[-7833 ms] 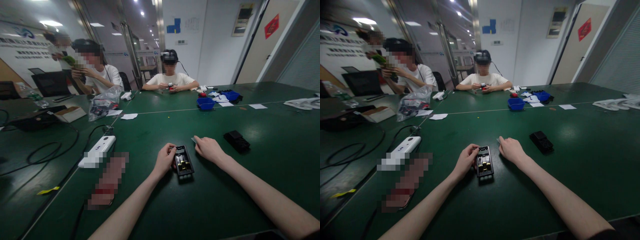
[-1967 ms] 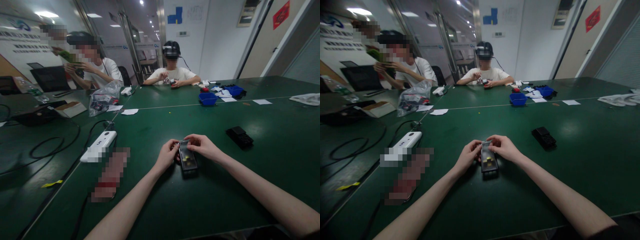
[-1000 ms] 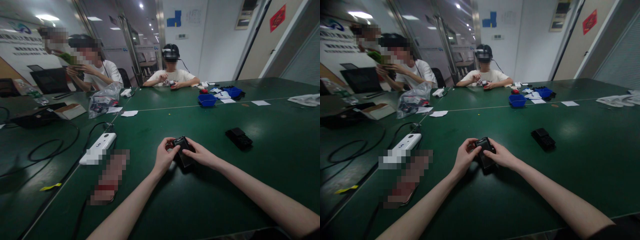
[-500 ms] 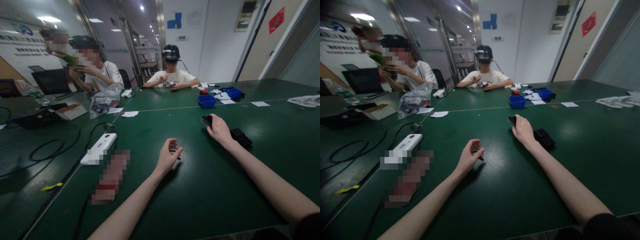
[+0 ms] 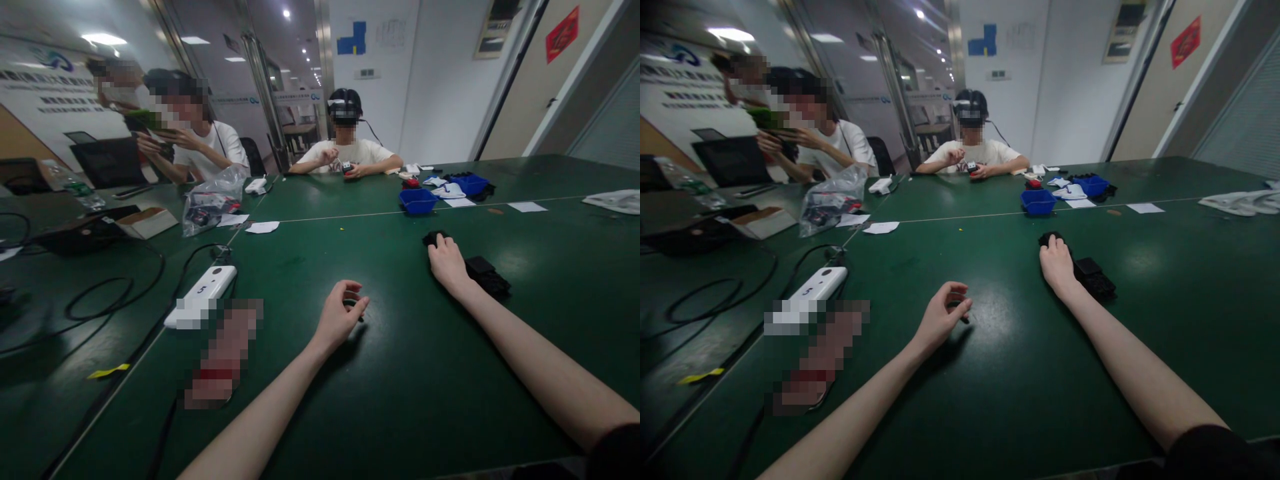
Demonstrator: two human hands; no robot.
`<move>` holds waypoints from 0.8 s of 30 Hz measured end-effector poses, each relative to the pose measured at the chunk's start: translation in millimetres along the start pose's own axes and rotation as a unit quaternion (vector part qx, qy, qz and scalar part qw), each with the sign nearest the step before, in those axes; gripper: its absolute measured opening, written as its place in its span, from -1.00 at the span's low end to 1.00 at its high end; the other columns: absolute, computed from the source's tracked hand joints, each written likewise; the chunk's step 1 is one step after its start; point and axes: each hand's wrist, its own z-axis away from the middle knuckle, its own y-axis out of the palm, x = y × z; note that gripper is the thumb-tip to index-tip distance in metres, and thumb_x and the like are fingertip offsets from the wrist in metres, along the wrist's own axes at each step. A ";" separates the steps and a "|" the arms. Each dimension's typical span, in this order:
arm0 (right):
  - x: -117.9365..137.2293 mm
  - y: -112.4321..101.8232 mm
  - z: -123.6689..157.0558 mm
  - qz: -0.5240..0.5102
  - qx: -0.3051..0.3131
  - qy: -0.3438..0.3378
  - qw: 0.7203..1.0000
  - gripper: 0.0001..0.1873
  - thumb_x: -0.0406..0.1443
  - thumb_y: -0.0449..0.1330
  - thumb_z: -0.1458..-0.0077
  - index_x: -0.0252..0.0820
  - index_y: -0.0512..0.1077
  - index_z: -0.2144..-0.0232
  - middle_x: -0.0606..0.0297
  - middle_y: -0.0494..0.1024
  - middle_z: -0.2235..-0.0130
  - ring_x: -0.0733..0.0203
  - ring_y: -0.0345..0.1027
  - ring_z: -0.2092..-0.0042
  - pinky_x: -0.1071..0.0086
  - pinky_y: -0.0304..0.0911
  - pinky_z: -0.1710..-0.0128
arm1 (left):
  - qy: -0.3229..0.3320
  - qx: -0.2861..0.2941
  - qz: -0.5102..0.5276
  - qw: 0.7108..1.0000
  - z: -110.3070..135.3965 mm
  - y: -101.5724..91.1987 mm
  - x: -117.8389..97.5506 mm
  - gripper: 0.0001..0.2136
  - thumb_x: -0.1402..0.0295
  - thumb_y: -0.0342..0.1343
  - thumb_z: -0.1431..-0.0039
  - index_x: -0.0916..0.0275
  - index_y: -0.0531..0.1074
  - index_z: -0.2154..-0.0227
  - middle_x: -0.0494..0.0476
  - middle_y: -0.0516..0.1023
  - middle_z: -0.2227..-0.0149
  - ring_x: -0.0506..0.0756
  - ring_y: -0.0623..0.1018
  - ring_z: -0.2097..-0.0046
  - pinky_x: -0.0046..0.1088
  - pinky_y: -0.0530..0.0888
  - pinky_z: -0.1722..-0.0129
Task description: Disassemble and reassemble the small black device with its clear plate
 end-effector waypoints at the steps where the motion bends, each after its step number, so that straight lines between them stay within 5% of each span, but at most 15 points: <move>1: -0.5 1.7 -0.2 0.004 0.006 0.000 1.000 -0.64 -0.54 -0.12 -0.04 -0.49 0.40 0.19 -0.28 0.22 -0.12 -0.15 0.17 -0.02 0.07 0.13 0.07 | 0.001 0.002 -0.001 1.000 -0.1 -0.1 0.4 -0.78 0.33 0.13 -0.01 0.29 0.31 0.28 0.16 0.37 0.24 0.04 0.46 0.29 -0.47 0.51 0.47; 5: -1.3 6.8 -0.3 -0.002 0.006 0.005 1.000 -0.61 -0.56 -0.14 -0.02 -0.58 0.38 0.16 -0.35 0.16 -0.15 -0.18 0.14 -0.09 0.05 0.11 0.01 | 0.002 0.006 -0.005 1.000 -0.4 -0.2 1.6 -0.80 0.34 0.12 -0.02 0.29 0.31 0.29 0.17 0.37 0.24 0.04 0.46 0.29 -0.49 0.50 0.48; 9: -4.0 1.3 4.0 -0.015 -0.016 -0.018 1.000 -0.61 -0.49 -0.06 -0.02 -0.44 0.37 0.09 -0.21 0.17 -0.18 -0.17 0.00 -0.19 0.01 0.05 -0.06 | 0.009 0.006 -0.001 1.000 -0.2 -0.3 2.0 -0.80 0.34 0.12 -0.01 0.29 0.32 0.29 0.18 0.37 0.22 0.05 0.47 0.27 -0.50 0.50 0.48; 11: -8.1 -7.3 9.0 -0.010 -0.010 -0.020 1.000 -0.63 -0.40 0.01 -0.04 -0.39 0.36 0.08 -0.20 0.26 -0.12 -0.18 0.08 -0.14 0.01 0.10 -0.02 | 0.011 0.008 -0.003 1.000 -0.2 -0.6 2.4 -0.80 0.33 0.12 -0.01 0.29 0.33 0.29 0.19 0.38 0.21 0.05 0.47 0.27 -0.49 0.50 0.48; 16: -25.3 -31.6 22.4 0.037 0.094 0.125 0.987 -0.55 -0.19 0.12 -0.04 -0.49 0.35 0.12 -0.28 0.43 0.15 -0.21 0.37 0.13 0.09 0.26 0.27 | 0.018 0.016 -0.013 1.000 -0.3 -1.2 3.7 -0.79 0.31 0.12 -0.02 0.29 0.34 0.29 0.20 0.38 0.21 0.07 0.47 0.25 -0.49 0.50 0.48; 20: -35.4 -39.3 25.3 0.014 0.196 0.190 0.962 -0.67 -0.29 0.13 -0.04 -0.45 0.39 0.17 -0.20 0.48 0.22 -0.13 0.43 0.19 0.17 0.28 0.33 | 0.017 0.014 -0.017 1.000 0.2 -0.7 1.4 -0.81 0.32 0.12 -0.02 0.29 0.35 0.31 0.17 0.38 0.25 0.07 0.46 0.26 -0.51 0.48 0.51; 24: -35.5 -45.3 25.3 0.019 0.117 0.158 0.980 -0.63 -0.25 0.05 -0.11 -0.48 0.37 0.14 -0.25 0.46 0.20 -0.17 0.40 0.15 0.14 0.27 0.29 | 0.010 0.009 -0.013 1.000 0.7 0.0 -1.9 -0.83 0.33 0.11 -0.01 0.29 0.35 0.33 0.17 0.39 0.26 0.07 0.46 0.26 -0.52 0.48 0.51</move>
